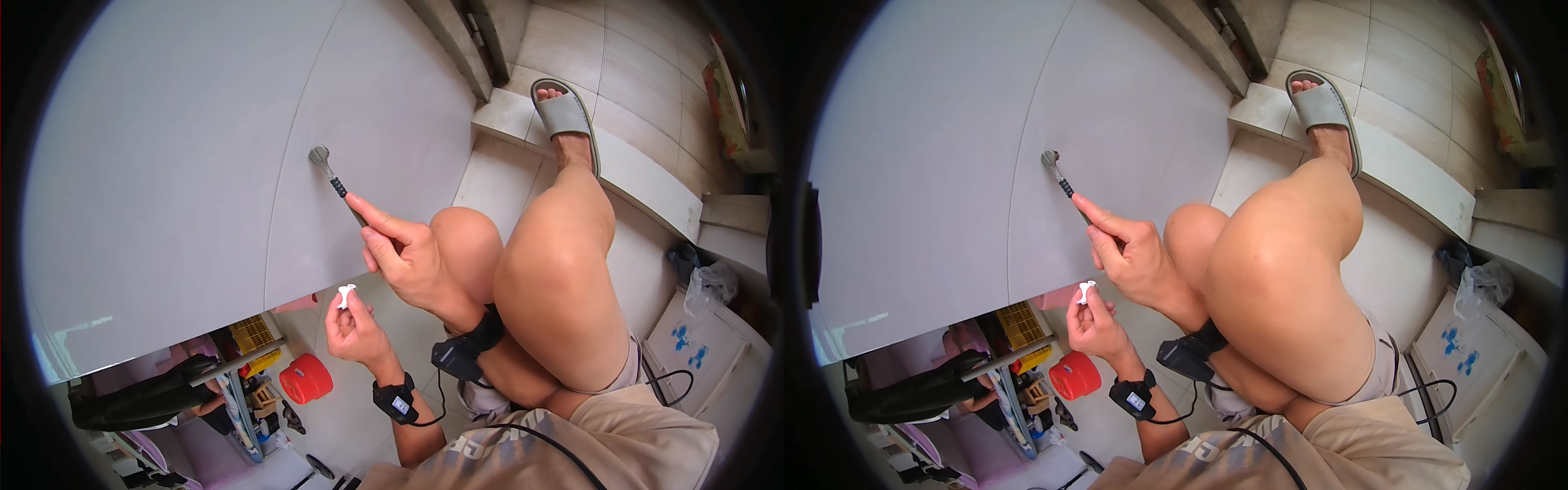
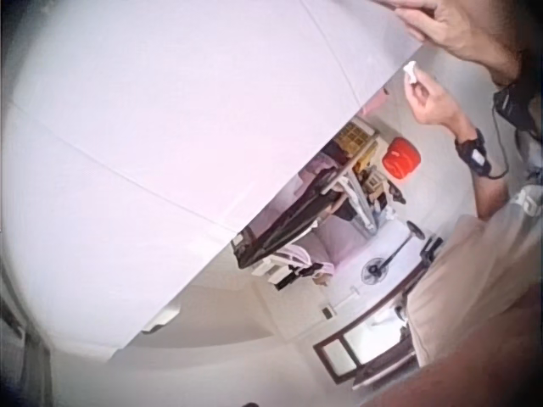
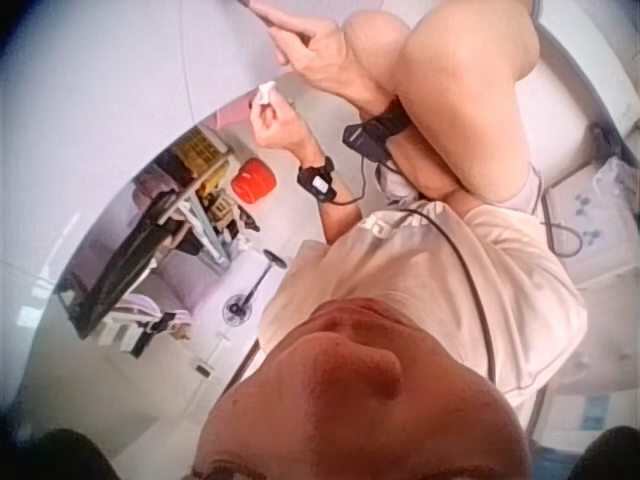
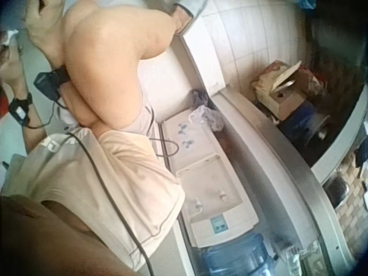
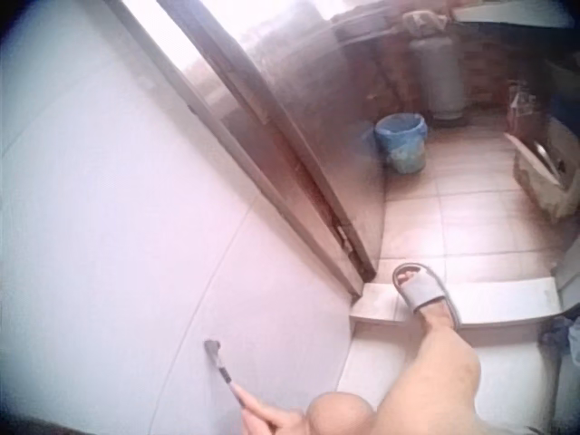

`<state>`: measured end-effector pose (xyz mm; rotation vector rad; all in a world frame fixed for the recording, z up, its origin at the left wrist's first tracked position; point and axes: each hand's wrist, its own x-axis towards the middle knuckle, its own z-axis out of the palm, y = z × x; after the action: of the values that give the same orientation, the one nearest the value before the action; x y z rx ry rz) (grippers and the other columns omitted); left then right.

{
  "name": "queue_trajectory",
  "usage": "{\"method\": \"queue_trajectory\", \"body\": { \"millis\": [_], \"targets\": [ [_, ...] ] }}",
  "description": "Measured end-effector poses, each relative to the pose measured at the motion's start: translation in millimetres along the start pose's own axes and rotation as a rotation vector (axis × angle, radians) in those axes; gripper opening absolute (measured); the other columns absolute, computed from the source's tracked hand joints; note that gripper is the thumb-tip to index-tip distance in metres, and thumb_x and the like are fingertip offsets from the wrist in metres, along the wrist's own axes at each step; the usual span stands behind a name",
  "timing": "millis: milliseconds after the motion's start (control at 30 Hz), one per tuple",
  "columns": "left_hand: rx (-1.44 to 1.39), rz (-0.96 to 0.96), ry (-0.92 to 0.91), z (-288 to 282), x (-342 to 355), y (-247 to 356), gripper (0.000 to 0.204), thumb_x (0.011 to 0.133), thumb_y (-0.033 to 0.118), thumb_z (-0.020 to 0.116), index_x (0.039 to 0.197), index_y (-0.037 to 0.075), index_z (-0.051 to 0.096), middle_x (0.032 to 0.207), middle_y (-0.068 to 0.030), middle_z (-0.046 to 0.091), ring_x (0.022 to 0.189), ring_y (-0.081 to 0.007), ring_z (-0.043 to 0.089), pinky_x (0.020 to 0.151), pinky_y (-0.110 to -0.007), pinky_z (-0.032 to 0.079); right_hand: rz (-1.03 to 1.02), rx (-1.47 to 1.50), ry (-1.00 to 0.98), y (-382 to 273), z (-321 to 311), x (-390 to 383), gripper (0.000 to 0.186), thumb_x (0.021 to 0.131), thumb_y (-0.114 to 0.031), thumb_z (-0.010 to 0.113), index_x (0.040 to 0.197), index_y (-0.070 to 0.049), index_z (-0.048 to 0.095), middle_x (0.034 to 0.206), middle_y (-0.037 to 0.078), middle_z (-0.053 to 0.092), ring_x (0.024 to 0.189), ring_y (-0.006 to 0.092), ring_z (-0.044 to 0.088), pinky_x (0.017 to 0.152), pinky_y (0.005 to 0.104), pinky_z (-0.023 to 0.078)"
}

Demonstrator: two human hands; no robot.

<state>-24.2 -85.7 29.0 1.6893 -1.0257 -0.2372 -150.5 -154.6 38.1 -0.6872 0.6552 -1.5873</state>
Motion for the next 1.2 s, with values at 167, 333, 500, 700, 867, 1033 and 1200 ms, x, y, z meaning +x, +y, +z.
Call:
{"method": "queue_trajectory", "body": {
  "millis": [167,333,500,700,867,1033,1200],
  "targets": [
    [-0.019,0.038,0.008,-0.4,-1.0,-0.4,0.021,0.092,0.003,0.073,0.108,-0.010,0.067,0.085,-0.0149,0.073,0.062,-0.0131,0.063,0.054,-0.024,0.049,0.058,0.034,-0.041,-6.7,0.3,-1.8,0.045,0.103,-0.002,0.051,0.147,-0.009,0.057,0.075,-0.005,0.051,0.063,0.0046,0.047,0.056,0.0229,0.040],
    [0.006,-0.004,-0.049,-1.2,-3.7,0.6,0.022,0.092,0.002,0.073,0.109,-0.010,0.067,0.084,-0.0145,0.074,0.062,-0.0127,0.063,0.055,-0.024,0.051,0.113,-0.067,-0.087,-24.4,-4.0,-0.7,0.044,0.103,-0.002,0.052,0.145,-0.009,0.058,0.073,-0.005,0.047,0.062,0.0043,0.041,0.054,0.0224,0.037],
    [-0.011,0.058,-0.024,-3.1,-3.4,-12.9,0.022,0.092,0.002,0.073,0.109,-0.011,0.067,0.084,-0.0146,0.074,0.061,-0.0127,0.063,0.055,-0.024,0.051,0.110,-0.110,-0.052,-26.6,6.7,-6.4,0.044,0.100,-0.002,0.055,0.143,-0.009,0.060,0.070,-0.007,0.049,0.063,0.0034,0.041,0.057,0.0219,0.039],
    [-0.011,0.046,-0.091,-0.9,-8.2,-3.5,0.021,0.092,0.000,0.072,0.109,-0.010,0.067,0.085,-0.0147,0.074,0.066,-0.0127,0.066,0.060,-0.024,0.054,0.204,-0.178,0.112,-37.0,-0.2,-2.0,0.041,0.098,-0.002,0.056,0.138,-0.006,0.064,0.072,-0.008,0.050,0.066,0.0022,0.041,0.057,0.0211,0.038],
    [-0.130,0.061,-0.075,4.1,-8.3,-13.6,0.020,0.092,0.001,0.072,0.109,-0.009,0.067,0.085,-0.0145,0.074,0.064,-0.0118,0.064,0.056,-0.024,0.051,0.126,-0.162,0.043,-28.8,14.1,-12.2,0.042,0.097,-0.002,0.056,0.138,-0.007,0.064,0.068,-0.007,0.047,0.063,0.0021,0.038,0.053,0.0220,0.036],
    [-0.009,0.110,-0.110,3.4,-11.8,-4.5,0.019,0.093,0.001,0.072,0.109,-0.008,0.068,0.083,-0.0143,0.074,0.060,-0.0110,0.062,0.053,-0.023,0.048,0.162,-0.258,0.101,-29.6,8.7,-8.5,0.041,0.097,-0.003,0.057,0.137,-0.008,0.065,0.069,-0.005,0.048,0.063,0.0020,0.037,0.052,0.0223,0.035],
    [-0.026,0.021,-0.144,-1.3,-11.7,-10.4,0.019,0.092,0.003,0.074,0.107,-0.008,0.068,0.082,-0.0136,0.074,0.060,-0.0108,0.062,0.053,-0.023,0.048,0.163,-0.199,0.135,-22.6,0.0,-5.0,0.040,0.098,-0.002,0.057,0.136,-0.007,0.066,0.068,-0.006,0.048,0.061,0.0023,0.038,0.052,0.0226,0.035]
  ]
}}
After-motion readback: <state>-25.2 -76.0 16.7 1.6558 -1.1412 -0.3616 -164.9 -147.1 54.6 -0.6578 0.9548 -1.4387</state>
